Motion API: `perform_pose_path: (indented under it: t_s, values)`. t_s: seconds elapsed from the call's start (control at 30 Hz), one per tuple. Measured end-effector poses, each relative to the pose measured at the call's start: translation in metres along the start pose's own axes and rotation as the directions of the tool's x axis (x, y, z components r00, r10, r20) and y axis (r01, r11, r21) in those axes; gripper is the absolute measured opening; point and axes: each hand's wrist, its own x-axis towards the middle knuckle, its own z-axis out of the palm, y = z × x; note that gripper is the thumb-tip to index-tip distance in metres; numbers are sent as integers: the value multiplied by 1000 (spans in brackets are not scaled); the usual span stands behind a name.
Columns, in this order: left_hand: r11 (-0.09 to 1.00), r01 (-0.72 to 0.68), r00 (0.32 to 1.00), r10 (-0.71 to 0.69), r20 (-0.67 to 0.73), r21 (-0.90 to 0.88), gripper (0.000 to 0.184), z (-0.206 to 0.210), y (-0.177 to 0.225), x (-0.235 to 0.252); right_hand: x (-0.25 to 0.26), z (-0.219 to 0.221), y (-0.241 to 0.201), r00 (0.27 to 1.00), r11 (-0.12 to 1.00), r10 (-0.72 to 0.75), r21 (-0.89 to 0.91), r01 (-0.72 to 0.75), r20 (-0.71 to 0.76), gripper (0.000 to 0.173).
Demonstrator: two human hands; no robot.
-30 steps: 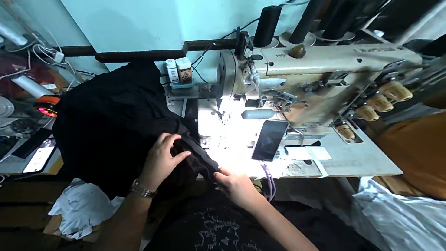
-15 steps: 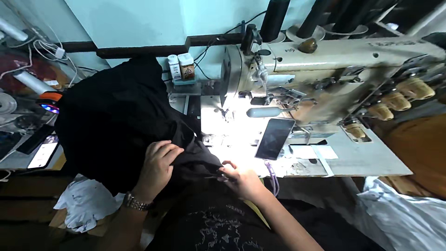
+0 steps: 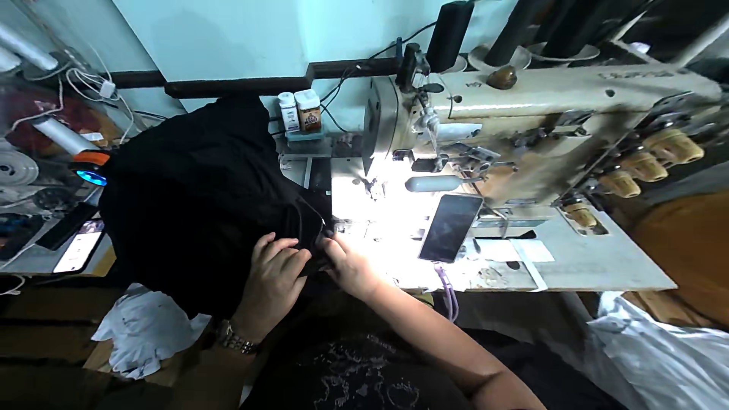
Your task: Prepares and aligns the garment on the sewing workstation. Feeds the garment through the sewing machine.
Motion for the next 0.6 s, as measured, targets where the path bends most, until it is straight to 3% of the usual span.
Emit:
perform_pose_path:
  t_s: [0.23, 0.37, 0.4, 0.43, 0.47, 0.53, 0.6]
  values:
    - [999, 46, 996, -44, -81, 20, 25, 0, -2, 13, -3, -13, 10, 982, 984, 179, 13, -178, -59, 26]
    - [909, 116, 982, -165, -90, -400, 24, 6, 9, 46, -4, -19, 13, 943, 909, 324, 297, -291, -69, 17]
    - [879, 128, 978, -187, -86, -459, 22, 9, 10, 58, -3, -24, 10, 921, 834, 388, 433, -343, -17, 17]
    - [868, 130, 979, -190, -79, -479, 19, 11, 11, 70, -1, -33, 6, 878, 690, 467, 578, -436, 104, 19]
    - [875, 123, 981, -178, -74, -468, 17, 14, 10, 83, 1, -43, 3, 808, 492, 529, 682, -542, 261, 19]
    - [927, 113, 990, -135, -37, -357, 16, 19, 7, 110, 5, -57, 2, 648, 144, 588, 726, -672, 484, 16]
    - [965, 131, 991, -118, 69, -229, 16, 25, 8, 134, -1, -60, 6, 582, 24, 632, 737, -676, 513, 14]
